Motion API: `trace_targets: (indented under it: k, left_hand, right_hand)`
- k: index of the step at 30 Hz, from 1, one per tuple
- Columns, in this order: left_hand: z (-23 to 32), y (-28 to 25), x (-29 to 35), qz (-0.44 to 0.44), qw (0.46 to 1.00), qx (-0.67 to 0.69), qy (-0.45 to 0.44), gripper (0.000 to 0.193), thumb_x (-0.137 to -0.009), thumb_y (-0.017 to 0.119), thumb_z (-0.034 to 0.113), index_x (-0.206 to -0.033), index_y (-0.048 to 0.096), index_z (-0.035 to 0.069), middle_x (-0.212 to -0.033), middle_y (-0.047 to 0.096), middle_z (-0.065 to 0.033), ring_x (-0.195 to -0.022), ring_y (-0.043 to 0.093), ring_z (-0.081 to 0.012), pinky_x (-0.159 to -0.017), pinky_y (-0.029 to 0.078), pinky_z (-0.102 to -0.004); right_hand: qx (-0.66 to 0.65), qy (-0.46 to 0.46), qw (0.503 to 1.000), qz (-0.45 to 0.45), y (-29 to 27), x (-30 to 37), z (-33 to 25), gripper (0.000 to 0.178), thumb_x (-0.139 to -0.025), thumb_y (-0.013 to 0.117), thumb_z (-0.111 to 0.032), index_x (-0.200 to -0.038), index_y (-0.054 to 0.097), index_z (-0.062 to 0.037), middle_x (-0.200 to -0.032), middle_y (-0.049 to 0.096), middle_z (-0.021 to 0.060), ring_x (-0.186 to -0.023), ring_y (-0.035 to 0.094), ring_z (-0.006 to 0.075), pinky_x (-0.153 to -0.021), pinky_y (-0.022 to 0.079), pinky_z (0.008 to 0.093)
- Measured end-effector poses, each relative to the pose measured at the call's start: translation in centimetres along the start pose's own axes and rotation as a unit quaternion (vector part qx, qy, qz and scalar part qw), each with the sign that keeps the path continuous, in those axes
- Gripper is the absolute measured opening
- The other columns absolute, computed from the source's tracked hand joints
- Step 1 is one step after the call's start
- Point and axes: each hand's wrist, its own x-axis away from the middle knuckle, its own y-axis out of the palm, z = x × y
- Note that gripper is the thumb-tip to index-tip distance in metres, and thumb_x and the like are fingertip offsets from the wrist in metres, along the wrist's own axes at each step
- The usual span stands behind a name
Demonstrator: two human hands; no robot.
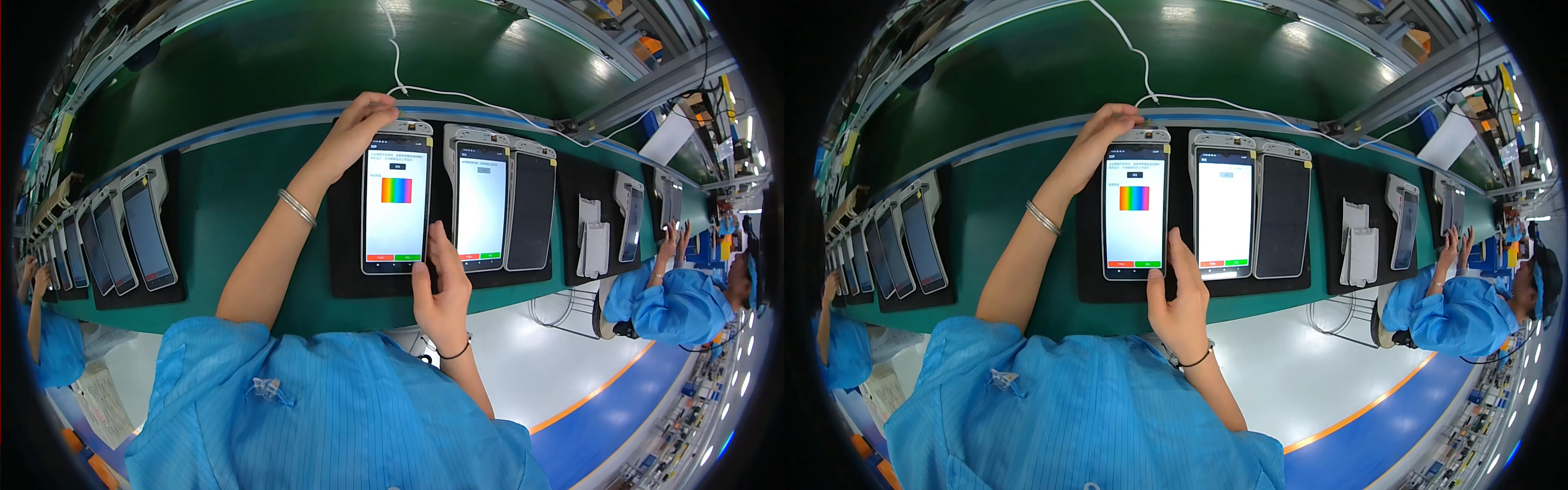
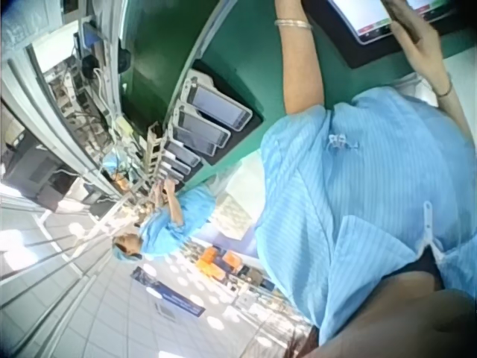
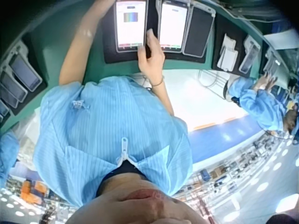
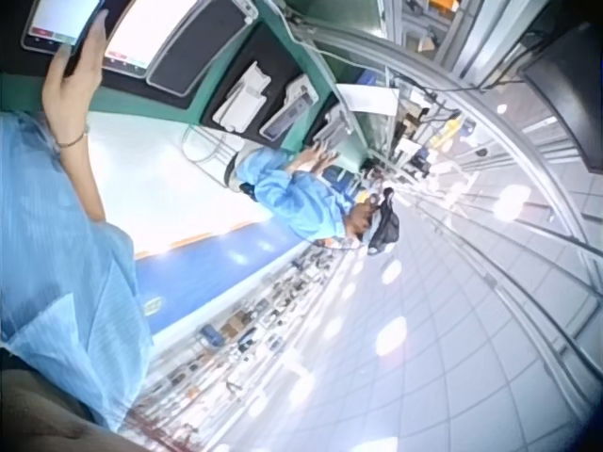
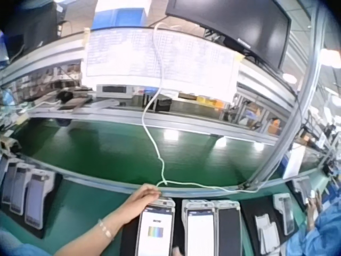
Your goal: The person places handheld electronic devices onto a shelf, carries a stool to another workstation, and tests handheld devices by plugging in a cable and tapping their touchscreens.
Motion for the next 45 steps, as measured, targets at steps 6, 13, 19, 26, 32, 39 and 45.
trace_targets:
  k: [6, 13, 19, 26, 32, 39, 45]
  left_hand:
    - [-0.9, 0.4, 1.2, 0.113, 0.988, 0.009, 0.102, 0.042, -0.083, 0.056, 0.027, -0.115, 0.044, 0.004, -0.117, 0.046, -0.0155, -0.113, 0.043, -0.0229, -0.096, 0.033, -0.0328]
    - [-1.8, 1.3, 5.8, 0.094, 0.987, -0.03, 0.127, 0.055, -0.081, 0.055, 0.008, -0.128, 0.028, 0.004, -0.125, 0.039, -0.0186, -0.121, 0.037, -0.0268, -0.101, 0.029, -0.0385]
    - [-1.7, 1.3, 7.3, 0.083, 0.985, -0.075, 0.131, 0.06, -0.08, 0.056, 0.007, -0.131, 0.024, 0.004, -0.129, 0.037, -0.0191, -0.124, 0.034, -0.0272, -0.102, 0.028, -0.039]
    - [-2.0, 1.4, 7.2, 0.087, 0.985, -0.073, 0.129, 0.059, -0.079, 0.056, 0.006, -0.131, 0.026, 0.005, -0.129, 0.038, -0.0184, -0.124, 0.035, -0.0268, -0.101, 0.029, -0.0389]
    - [-2.0, 1.2, 7.1, 0.089, 0.984, -0.075, 0.132, 0.059, -0.079, 0.055, 0.005, -0.131, 0.026, 0.005, -0.128, 0.039, -0.0176, -0.123, 0.036, -0.0266, -0.101, 0.029, -0.0393]
    - [-2.3, -0.2, 6.3, 0.13, 0.973, -0.111, 0.155, 0.046, -0.083, 0.052, 0.006, -0.126, 0.034, 0.004, -0.123, 0.045, -0.0171, -0.117, 0.043, -0.0246, -0.095, 0.037, -0.035]
    - [-2.2, -3.3, 6.1, 0.201, 0.948, -0.197, 0.147, 0.028, -0.09, 0.046, 0.012, -0.117, 0.048, 0.006, -0.11, 0.056, -0.0094, -0.104, 0.052, -0.0194, -0.086, 0.042, -0.031]
  right_hand:
    - [0.161, -0.059, 0.977, 0.125, -3.6, 1.3, -0.3, 0.032, -0.078, 0.05, 0.002, -0.108, 0.059, 0.0016, -0.111, 0.057, 0.0167, -0.099, 0.057, 0.0281, -0.085, 0.044, 0.0328]
    - [0.289, -0.01, 0.934, 0.212, -7.5, 2.0, 3.7, 0.031, -0.081, 0.052, -0.004, -0.112, 0.058, -0.0016, -0.125, 0.041, 0.0189, -0.109, 0.047, 0.0314, -0.091, 0.039, 0.0378]
    - [0.269, 0.027, 0.934, 0.234, -9.1, 1.7, 6.0, 0.033, -0.085, 0.049, -0.011, -0.116, 0.054, -0.004, -0.128, 0.038, 0.0194, -0.111, 0.046, 0.0292, -0.09, 0.038, 0.0368]
    - [0.267, 0.039, 0.934, 0.236, -9.2, 1.8, 6.7, 0.031, -0.087, 0.048, -0.013, -0.116, 0.053, -0.0031, -0.124, 0.044, 0.016, -0.105, 0.048, 0.0252, -0.088, 0.039, 0.0334]
    - [0.242, 0.038, 0.941, 0.234, -9.0, 1.8, 6.3, 0.034, -0.085, 0.049, -0.01, -0.118, 0.049, 0.0001, -0.124, 0.045, 0.0166, -0.105, 0.047, 0.0256, -0.089, 0.038, 0.0329]
    - [0.24, 0.038, 0.942, 0.232, -8.8, 1.9, 6.0, 0.036, -0.082, 0.051, -0.012, -0.116, 0.049, 0.0013, -0.123, 0.044, 0.0211, -0.114, 0.042, 0.0345, -0.095, 0.033, 0.0403]
    - [0.232, 0.046, 0.944, 0.232, -8.9, 1.9, 6.0, 0.036, -0.082, 0.051, -0.012, -0.116, 0.049, 0.0014, -0.123, 0.044, 0.0212, -0.114, 0.042, 0.0344, -0.095, 0.033, 0.0399]
